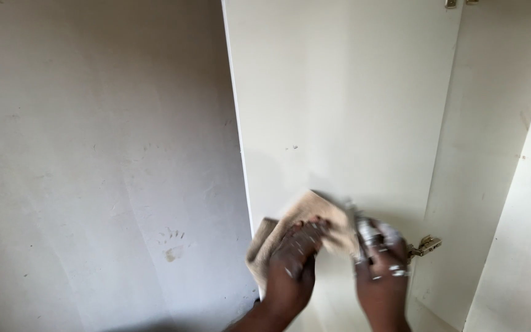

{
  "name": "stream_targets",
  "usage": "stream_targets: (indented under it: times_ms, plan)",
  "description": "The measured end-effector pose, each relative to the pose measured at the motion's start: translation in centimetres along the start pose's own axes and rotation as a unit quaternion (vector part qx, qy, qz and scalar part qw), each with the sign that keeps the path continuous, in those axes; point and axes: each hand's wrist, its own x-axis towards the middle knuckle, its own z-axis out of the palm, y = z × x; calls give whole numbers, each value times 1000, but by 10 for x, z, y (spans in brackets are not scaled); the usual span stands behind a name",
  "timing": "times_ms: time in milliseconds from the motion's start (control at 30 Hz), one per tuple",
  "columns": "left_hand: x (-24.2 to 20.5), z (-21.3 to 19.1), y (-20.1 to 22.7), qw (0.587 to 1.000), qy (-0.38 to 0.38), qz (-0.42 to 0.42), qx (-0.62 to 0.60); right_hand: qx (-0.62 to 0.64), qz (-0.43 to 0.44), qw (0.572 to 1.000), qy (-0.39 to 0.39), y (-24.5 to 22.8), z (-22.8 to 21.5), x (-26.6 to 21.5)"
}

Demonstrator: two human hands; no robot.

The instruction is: Applying filler to the edges and surfaces of white cabinet doors using a scraper and wiping away excess with a cloth.

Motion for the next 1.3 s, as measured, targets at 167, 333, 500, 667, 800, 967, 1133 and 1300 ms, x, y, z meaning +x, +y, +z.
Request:
stream_targets:
  times_ms: [167,333,500,667,800,967,1133,1300]
  plan:
    - [56,-44,57,706,365,-443,-415,86,-189,967,-147,-22,5,-51]
    - [33,-96,22,700,539,-351,-311,86,4,975,-206,-11,-1,-78]
    - [48,-119,-29,802,542,-233,-95,55,136,967,-208,-25,-14,-60]
    - [27,-65,-12,867,332,-331,-167,115,130,960,-220,-43,-21,-59]
    - [-105,-3,-6,788,336,-414,-307,97,127,960,-229,-39,-34,-69]
    - [-255,61,7,633,218,-707,-227,64,226,932,-277,-19,-42,-84]
    - [-163,4,2,705,218,-647,-189,60,295,902,-309,-34,-46,-77]
    - [-92,-34,21,793,290,-509,-167,120,313,876,-348,-28,-45,-91]
